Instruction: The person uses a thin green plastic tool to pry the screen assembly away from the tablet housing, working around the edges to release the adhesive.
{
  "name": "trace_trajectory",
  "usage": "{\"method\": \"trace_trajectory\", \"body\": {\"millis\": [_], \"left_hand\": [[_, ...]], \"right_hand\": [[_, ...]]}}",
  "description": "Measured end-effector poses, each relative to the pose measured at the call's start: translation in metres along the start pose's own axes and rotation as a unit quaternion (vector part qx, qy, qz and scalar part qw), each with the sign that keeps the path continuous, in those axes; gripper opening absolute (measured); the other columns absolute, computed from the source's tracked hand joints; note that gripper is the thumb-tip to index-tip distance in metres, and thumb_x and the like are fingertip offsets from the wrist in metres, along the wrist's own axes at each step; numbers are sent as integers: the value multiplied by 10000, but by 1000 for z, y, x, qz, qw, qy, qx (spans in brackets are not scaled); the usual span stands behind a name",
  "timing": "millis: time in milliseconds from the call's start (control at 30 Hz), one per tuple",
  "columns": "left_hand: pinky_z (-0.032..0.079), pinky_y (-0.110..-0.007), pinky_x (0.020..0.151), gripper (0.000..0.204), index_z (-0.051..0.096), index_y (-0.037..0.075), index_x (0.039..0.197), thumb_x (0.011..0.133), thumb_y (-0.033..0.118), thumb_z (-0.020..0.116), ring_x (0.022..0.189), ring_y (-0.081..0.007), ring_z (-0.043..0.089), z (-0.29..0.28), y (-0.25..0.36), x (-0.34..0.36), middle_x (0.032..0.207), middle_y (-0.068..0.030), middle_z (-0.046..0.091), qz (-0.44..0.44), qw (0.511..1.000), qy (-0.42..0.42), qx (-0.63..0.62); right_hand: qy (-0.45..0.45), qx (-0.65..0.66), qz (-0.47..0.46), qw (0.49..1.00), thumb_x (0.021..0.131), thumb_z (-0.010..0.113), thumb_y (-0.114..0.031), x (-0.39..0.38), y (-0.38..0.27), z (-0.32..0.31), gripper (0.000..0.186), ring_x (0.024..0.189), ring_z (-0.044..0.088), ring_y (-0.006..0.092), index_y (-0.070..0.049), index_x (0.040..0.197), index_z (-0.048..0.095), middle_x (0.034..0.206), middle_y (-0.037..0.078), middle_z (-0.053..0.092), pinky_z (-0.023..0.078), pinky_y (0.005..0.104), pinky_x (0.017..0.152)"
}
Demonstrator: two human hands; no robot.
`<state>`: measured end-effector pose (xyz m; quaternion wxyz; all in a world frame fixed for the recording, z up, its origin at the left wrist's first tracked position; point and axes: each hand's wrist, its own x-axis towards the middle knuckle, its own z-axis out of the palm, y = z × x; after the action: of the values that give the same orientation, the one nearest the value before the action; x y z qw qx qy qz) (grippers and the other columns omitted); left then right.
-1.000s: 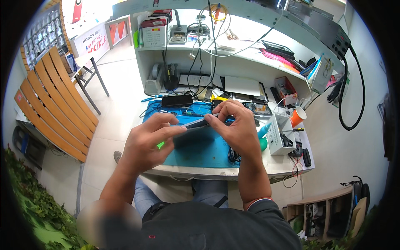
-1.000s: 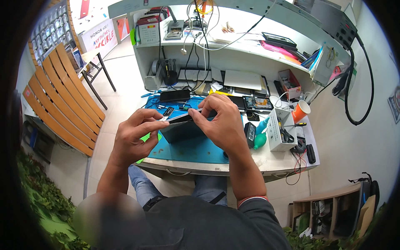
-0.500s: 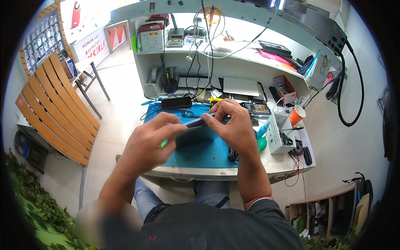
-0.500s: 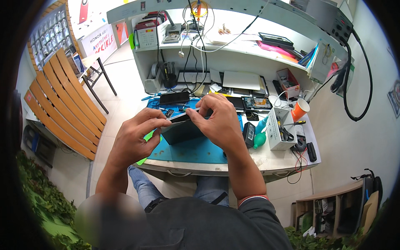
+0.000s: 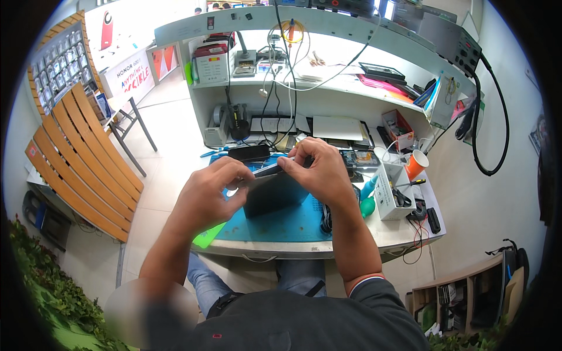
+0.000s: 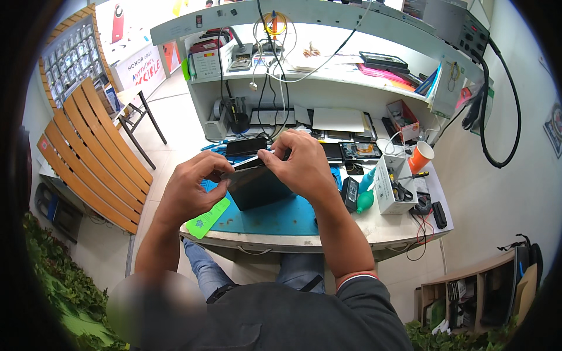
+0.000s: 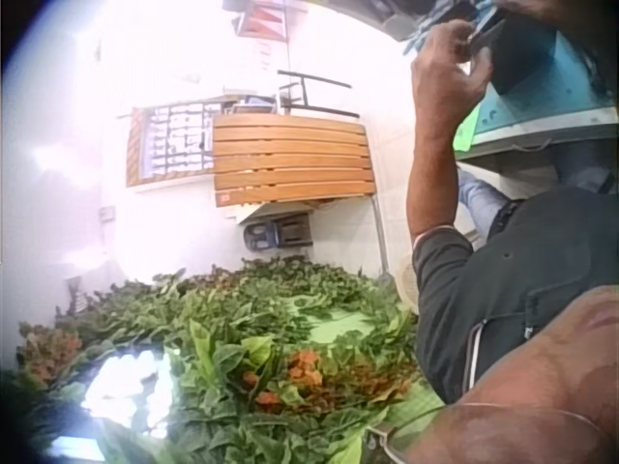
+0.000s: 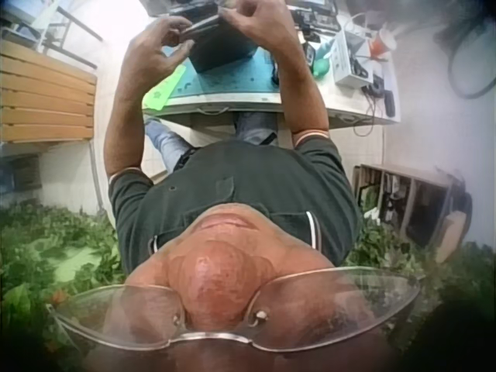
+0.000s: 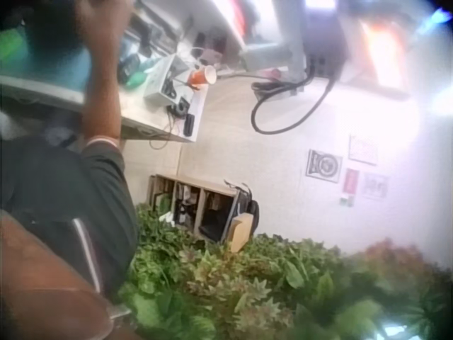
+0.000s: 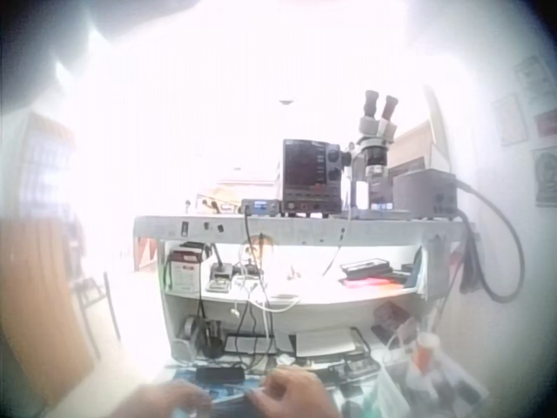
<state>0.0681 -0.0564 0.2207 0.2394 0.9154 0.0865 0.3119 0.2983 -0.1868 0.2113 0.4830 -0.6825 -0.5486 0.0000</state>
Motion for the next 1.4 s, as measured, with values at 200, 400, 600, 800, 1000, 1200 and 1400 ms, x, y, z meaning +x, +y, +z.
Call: {"method": "trace_trajectory", "body": {"millis": [200, 400, 600, 800, 1000, 1200, 1400], "left_hand": [[626, -338, 776, 233, 749, -3, 1115, 972, 167, 822, 863, -219, 783, -5, -43, -20, 1028, -170, 787, -108, 984, 120, -77], [566, -434, 1015, 669, 771, 38, 1229, 730, 427, 987, 1147, -354, 717, 27, -114, -82, 1245, -171, 736, -310, 905, -166, 239], [570, -435, 1050, 889, 756, 55, 1317, 563, 413, 1063, 1182, -353, 718, 38, -128, -93, 1259, -162, 733, -344, 890, -207, 218], [552, -444, 1069, 788, 724, 46, 1312, 642, 332, 1025, 1230, -353, 692, 29, -125, -82, 1331, -178, 700, -398, 887, -182, 149], [606, -363, 840, 608, 732, -28, 1238, 759, 260, 971, 924, -242, 774, 23, -147, -108, 983, -142, 776, -452, 873, -170, -62], [578, -295, 720, 219, 729, 13, 1181, 1030, 165, 774, 813, -156, 718, 12, -123, -111, 997, -81, 766, -354, 816, 209, -406], [596, -317, 759, 207, 679, 6, 1289, 1104, 97, 656, 910, -187, 747, 9, -70, -81, 1081, -106, 767, -111, 867, 308, -377]], "right_hand": [[0, 8, 1, 1000, 874, 898, -235, 0, -1, -1, 409, 855, 689, 225, -21, 718, 586, 873, 94, 739, 534, 373, 797], [1, 3, -3, 1000, 869, 895, -223, 2, -1, 0, 389, 856, 689, 229, -25, 720, 595, 879, 96, 744, 528, 372, 799], [35, 6, -41, 999, 867, 883, -208, -7, 3, 2, 322, 839, 672, 258, -25, 751, 644, 823, 99, 711, 523, 406, 799], [45, 52, -33, 997, 831, 908, -136, -27, -3, 0, 320, 949, 698, 236, -32, 716, 628, 938, 122, 743, 538, 377, 878], [59, 43, -71, 995, 830, 903, -103, -43, -2, -2, 293, 964, 693, 239, -45, 722, 638, 958, 122, 744, 532, 364, 864], [63, 53, -86, 993, 826, 909, -97, -47, -1, -1, 294, 955, 688, 229, -45, 724, 638, 962, 119, 746, 530, 362, 840], [74, 45, -95, 992, 824, 919, -108, -40, 0, -2, 312, 889, 682, 267, -46, 741, 625, 879, 94, 726, 533, 395, 785]]}}
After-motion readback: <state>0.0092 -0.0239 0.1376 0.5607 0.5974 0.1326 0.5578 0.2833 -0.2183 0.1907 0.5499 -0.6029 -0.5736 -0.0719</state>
